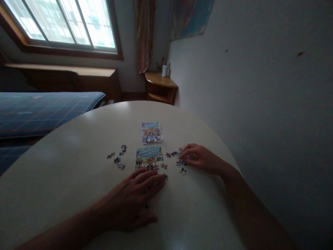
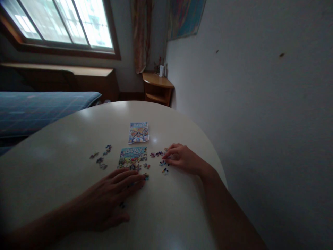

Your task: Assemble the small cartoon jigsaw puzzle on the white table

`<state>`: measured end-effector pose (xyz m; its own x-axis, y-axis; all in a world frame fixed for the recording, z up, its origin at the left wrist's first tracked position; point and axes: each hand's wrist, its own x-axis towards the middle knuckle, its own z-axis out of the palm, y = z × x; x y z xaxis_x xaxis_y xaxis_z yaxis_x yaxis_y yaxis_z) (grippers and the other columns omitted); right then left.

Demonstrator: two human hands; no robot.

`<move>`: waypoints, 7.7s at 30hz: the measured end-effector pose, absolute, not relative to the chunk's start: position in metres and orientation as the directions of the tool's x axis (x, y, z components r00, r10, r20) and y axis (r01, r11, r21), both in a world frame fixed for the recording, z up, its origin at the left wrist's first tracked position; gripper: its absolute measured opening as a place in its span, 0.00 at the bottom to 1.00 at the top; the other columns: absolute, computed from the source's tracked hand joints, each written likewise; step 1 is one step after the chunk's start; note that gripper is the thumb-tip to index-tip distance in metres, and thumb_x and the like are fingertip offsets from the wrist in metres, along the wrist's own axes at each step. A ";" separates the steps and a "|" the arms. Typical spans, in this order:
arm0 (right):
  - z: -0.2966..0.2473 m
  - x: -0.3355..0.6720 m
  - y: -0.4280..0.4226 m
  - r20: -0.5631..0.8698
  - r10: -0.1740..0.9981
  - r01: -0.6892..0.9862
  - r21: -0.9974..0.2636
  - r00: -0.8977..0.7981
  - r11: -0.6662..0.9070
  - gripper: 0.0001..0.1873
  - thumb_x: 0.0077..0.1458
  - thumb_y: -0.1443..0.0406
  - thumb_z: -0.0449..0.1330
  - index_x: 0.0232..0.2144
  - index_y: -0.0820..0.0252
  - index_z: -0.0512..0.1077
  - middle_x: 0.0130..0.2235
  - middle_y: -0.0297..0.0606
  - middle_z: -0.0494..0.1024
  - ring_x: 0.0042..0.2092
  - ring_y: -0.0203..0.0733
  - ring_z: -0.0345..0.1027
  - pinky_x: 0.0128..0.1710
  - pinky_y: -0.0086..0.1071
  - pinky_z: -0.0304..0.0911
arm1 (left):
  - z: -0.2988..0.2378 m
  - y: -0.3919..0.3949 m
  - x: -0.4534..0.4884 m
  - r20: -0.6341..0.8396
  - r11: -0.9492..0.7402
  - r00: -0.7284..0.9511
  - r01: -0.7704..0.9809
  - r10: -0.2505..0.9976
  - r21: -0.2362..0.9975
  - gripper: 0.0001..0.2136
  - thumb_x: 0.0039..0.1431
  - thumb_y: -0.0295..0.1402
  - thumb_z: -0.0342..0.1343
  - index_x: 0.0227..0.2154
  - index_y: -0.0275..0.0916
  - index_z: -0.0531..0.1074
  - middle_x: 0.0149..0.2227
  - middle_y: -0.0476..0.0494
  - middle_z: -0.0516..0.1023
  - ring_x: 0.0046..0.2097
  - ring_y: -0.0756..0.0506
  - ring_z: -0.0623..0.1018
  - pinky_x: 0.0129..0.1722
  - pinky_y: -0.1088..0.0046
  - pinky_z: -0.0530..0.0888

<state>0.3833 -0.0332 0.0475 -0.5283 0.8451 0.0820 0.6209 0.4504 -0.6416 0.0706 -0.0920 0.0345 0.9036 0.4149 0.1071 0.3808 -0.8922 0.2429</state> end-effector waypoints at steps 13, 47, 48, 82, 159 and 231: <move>0.028 0.339 -0.025 0.237 0.878 0.774 -0.416 -0.415 0.478 0.07 0.56 0.60 0.66 0.39 0.49 0.81 0.43 0.38 0.79 0.47 0.46 0.69 0.51 0.43 0.58 | 0.031 -0.093 0.072 0.195 -0.892 0.884 0.373 0.426 0.256 0.29 0.63 0.44 0.55 0.63 0.40 0.59 0.63 0.38 0.67 0.61 0.34 0.69 0.61 0.51 0.65; 0.032 0.318 -0.037 0.494 0.601 0.700 0.022 -0.628 0.714 0.10 0.63 0.68 0.57 0.31 0.59 0.76 0.28 0.33 0.81 0.32 0.39 0.71 0.43 0.34 0.56 | 0.027 -0.086 0.056 0.149 -0.796 0.788 0.562 0.598 0.224 0.25 0.67 0.42 0.51 0.63 0.40 0.61 0.67 0.42 0.61 0.66 0.37 0.62 0.63 0.53 0.64; 0.033 0.317 -0.038 0.497 0.596 0.694 0.019 -0.631 0.720 0.10 0.63 0.67 0.56 0.31 0.59 0.76 0.27 0.33 0.80 0.32 0.39 0.71 0.42 0.34 0.56 | 0.027 -0.086 0.056 0.155 -0.794 0.783 0.567 0.603 0.219 0.24 0.67 0.41 0.51 0.63 0.40 0.62 0.67 0.42 0.62 0.66 0.37 0.63 0.63 0.53 0.64; 0.024 0.315 -0.038 0.393 0.873 0.597 -0.639 -0.289 0.485 0.08 0.57 0.65 0.63 0.40 0.54 0.80 0.36 0.37 0.84 0.37 0.41 0.77 0.41 0.37 0.70 | 0.022 -0.079 0.056 0.292 -0.786 0.729 0.569 0.619 0.243 0.21 0.65 0.36 0.53 0.60 0.40 0.64 0.62 0.40 0.68 0.63 0.38 0.67 0.61 0.52 0.68; 0.036 0.264 -0.066 0.308 0.906 0.383 -0.830 -0.290 0.405 0.12 0.56 0.67 0.61 0.44 0.54 0.77 0.37 0.34 0.82 0.39 0.39 0.76 0.41 0.33 0.68 | 0.012 -0.061 0.062 0.541 -0.652 0.376 0.540 0.752 0.532 0.04 0.64 0.30 0.56 0.34 0.41 0.75 0.31 0.48 0.81 0.34 0.46 0.79 0.36 0.71 0.75; 0.038 0.267 -0.062 0.226 0.921 0.343 -0.878 -0.318 0.334 0.08 0.56 0.63 0.63 0.40 0.56 0.78 0.36 0.36 0.83 0.36 0.38 0.76 0.32 0.30 0.67 | 0.020 -0.062 0.061 0.657 -0.688 0.271 0.494 0.703 0.532 0.05 0.63 0.35 0.60 0.33 0.40 0.73 0.30 0.49 0.80 0.31 0.49 0.80 0.32 0.75 0.75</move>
<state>0.2670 -0.0624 0.0383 -0.3180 0.9208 0.2256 0.3429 0.3336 -0.8781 0.0610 -0.0619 0.0196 0.2713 0.7031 0.6573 0.4938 -0.6879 0.5319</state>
